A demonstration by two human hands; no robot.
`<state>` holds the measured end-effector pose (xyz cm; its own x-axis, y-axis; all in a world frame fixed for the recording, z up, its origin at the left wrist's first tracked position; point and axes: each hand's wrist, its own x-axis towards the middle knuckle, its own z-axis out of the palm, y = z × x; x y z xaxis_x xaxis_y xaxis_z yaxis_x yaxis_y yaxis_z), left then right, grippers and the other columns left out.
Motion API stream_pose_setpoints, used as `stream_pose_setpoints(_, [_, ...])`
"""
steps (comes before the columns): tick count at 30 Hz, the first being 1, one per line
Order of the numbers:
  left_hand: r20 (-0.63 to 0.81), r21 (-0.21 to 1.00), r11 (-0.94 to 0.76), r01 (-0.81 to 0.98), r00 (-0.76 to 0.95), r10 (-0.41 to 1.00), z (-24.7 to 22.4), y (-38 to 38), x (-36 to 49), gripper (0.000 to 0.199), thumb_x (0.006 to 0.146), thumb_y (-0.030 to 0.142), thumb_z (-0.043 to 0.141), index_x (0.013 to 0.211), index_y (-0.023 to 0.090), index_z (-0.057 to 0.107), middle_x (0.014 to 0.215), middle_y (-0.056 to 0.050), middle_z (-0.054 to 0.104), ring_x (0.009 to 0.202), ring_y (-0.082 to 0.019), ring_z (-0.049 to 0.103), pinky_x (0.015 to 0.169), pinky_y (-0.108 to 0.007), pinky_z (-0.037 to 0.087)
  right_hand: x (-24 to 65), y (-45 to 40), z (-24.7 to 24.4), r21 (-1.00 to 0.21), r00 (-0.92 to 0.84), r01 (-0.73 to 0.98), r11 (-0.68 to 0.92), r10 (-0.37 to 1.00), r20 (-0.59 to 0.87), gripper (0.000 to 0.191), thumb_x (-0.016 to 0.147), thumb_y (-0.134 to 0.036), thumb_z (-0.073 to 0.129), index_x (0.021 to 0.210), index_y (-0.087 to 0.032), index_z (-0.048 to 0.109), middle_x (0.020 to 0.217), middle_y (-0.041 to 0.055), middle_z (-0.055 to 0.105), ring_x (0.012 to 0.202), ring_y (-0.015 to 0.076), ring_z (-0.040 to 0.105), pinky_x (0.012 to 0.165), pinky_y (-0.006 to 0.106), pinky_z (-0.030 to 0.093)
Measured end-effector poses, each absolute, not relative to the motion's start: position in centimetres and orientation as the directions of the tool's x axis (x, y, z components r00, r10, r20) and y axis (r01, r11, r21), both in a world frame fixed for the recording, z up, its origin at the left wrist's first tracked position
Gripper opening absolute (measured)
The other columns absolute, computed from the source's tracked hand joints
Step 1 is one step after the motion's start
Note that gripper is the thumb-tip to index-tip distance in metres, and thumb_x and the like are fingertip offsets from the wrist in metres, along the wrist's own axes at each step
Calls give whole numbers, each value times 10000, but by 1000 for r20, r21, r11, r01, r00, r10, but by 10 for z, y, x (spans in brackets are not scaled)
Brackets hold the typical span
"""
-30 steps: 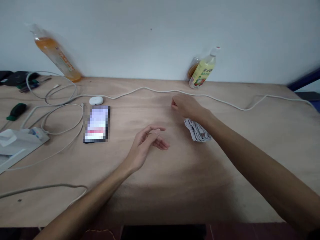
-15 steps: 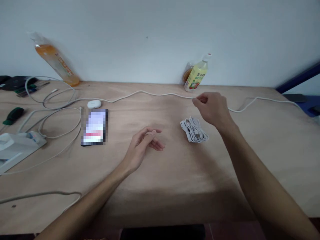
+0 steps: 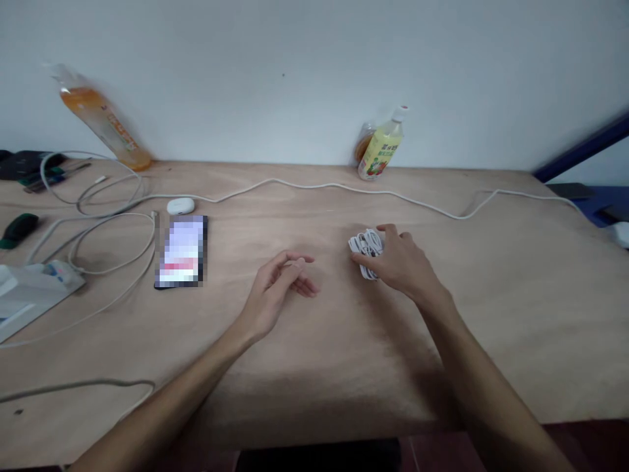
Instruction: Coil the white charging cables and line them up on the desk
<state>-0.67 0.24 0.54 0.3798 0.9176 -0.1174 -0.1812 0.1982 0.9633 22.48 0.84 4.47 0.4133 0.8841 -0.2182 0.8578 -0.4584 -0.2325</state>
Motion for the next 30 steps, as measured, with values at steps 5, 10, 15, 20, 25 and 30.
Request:
stream_pose_setpoints(5, [-110,973,174,-155,352,929,5,0,-6,310,961,463,742,1064,171,754,729,-41,816,690,-197,767,711,-310,615,214,5,39,-291,370,867,-404,914,-166,638,926,-433,719,1481,-136,619,1382,261,681,1177,424,731,981,492,560])
stream_pose_setpoints(10, [-113,980,157,-121,312,943,3,1,-5,269,961,434,726,1039,178,752,738,-43,822,686,-198,771,706,-315,620,195,2,33,-348,304,878,-329,944,-125,590,905,-399,745,1429,-146,651,1325,237,703,1141,400,729,952,463,557])
stream_pose_setpoints(15, [-112,985,142,-103,258,960,-1,3,-5,222,946,394,719,997,179,744,737,-44,812,677,-192,760,712,-324,624,173,2,26,-369,238,896,-245,969,-65,583,871,-402,786,1378,-145,658,1286,231,712,1086,406,740,909,473,567])
stream_pose_setpoints(20, [-88,986,110,-124,170,982,-3,2,-5,161,907,335,689,954,185,724,711,-12,754,634,-175,726,655,-310,603,151,6,27,-399,167,899,-180,984,-67,512,889,-397,795,1309,-139,656,1284,231,709,1126,409,743,916,463,577])
stream_pose_setpoints(25, [-19,998,18,-64,-21,1000,-5,5,-5,115,857,316,683,885,205,693,701,12,681,630,-171,668,643,-315,567,129,16,31,-424,127,894,-142,990,-62,456,927,-378,782,1294,-147,643,1323,237,700,1175,413,740,952,478,585])
stream_pose_setpoints(30, [28,999,-24,25,-206,978,-9,8,-6,75,831,241,676,902,219,663,894,-30,726,825,-199,692,769,-342,571,109,26,33,-439,119,885,-158,986,-114,471,977,-369,719,1367,-124,621,1373,257,677,1214,400,738,1000,477,590])
